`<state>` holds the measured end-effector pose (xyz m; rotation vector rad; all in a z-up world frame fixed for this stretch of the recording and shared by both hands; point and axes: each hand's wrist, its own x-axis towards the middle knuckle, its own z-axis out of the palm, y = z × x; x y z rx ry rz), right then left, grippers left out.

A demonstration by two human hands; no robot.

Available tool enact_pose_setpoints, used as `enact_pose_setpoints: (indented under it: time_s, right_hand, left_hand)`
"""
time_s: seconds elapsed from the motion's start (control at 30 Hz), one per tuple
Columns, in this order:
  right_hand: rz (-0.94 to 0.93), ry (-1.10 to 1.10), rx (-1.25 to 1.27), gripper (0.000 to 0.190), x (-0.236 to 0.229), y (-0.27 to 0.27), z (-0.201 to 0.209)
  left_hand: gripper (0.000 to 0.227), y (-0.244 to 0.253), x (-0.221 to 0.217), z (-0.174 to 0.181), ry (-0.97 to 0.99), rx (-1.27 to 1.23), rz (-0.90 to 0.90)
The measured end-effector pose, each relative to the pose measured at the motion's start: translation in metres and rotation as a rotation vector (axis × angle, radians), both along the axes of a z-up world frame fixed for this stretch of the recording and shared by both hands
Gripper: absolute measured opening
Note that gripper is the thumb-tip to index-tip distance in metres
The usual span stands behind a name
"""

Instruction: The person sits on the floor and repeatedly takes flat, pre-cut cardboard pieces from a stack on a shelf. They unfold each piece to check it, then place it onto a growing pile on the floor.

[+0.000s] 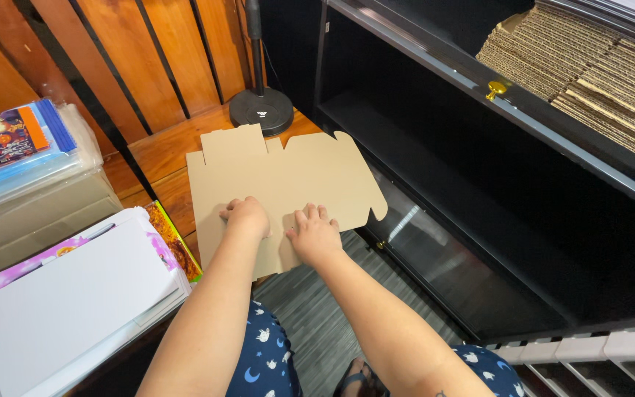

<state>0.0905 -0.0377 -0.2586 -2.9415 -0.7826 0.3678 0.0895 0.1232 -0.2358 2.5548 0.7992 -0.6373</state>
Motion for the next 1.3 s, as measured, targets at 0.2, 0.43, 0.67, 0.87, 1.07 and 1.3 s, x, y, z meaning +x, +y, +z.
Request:
enact_pose_setpoints:
  time_s: [0.2,0.43,0.67,0.87,1.07,1.3]
  right_hand:
    - [-0.004,-0.003,-0.004,0.053,0.001,0.001,-0.005]
    - [-0.001,-0.012,-0.002,0.053,-0.001,0.000,-0.003]
    - [0.007,-0.011,0.004,0.054,0.003,0.000,-0.008]
    - [0.005,-0.019,-0.002,0.054,0.001,-0.001,-0.008]
    - [0.002,-0.026,0.004,0.055,-0.001,0.000,-0.006]
    - [-0.005,-0.027,0.000,0.055,-0.005,0.000,-0.002]
  left_hand:
    - [0.088,0.001,0.006,-0.008,-0.042,-0.036,0.080]
    - [0.088,0.003,0.016,-0.017,-0.031,-0.020,0.066]
    - [0.088,0.010,0.029,-0.047,-0.084,-0.089,0.134]
    - [0.086,0.006,0.027,-0.042,-0.119,-0.127,0.158]
    - [0.083,0.004,0.023,-0.032,-0.060,-0.124,0.144]
    - [0.080,-0.001,0.004,-0.001,-0.097,-0.127,0.137]
